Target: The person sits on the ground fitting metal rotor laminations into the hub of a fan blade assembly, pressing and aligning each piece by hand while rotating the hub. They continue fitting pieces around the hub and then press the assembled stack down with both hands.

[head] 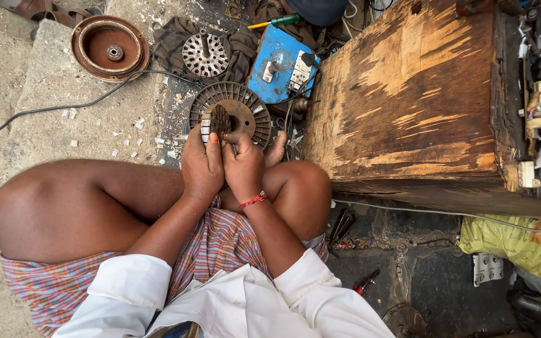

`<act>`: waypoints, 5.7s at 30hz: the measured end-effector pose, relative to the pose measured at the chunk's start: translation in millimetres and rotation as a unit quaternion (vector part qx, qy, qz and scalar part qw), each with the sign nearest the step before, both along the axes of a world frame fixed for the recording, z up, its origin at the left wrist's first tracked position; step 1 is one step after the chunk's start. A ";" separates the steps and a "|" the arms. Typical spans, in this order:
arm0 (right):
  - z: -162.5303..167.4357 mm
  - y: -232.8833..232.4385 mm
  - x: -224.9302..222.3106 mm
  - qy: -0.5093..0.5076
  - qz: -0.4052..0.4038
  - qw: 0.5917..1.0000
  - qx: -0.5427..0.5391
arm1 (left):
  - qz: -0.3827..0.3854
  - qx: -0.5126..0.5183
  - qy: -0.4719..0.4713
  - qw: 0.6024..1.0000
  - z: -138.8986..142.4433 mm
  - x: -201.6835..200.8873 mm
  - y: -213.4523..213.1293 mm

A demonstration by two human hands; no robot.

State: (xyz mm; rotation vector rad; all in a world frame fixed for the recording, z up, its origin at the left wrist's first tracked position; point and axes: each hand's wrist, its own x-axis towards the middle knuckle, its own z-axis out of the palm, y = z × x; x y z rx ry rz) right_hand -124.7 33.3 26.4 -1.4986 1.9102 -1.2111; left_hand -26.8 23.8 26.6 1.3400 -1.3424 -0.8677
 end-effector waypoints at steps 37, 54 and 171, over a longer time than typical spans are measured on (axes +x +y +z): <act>8.1 -7.4 -1.1 0.035 -0.032 0.999 0.002 | -0.016 -0.029 -0.041 0.999 -2.2 -1.8 6.9; -7.5 -1.3 -18.3 -0.204 0.053 0.977 -0.015 | -0.002 -0.008 0.073 0.997 -16.9 7.6 0.8; 12.3 -8.5 -13.5 0.072 0.083 0.991 -0.078 | -0.028 0.006 0.015 0.999 -11.4 15.4 -5.1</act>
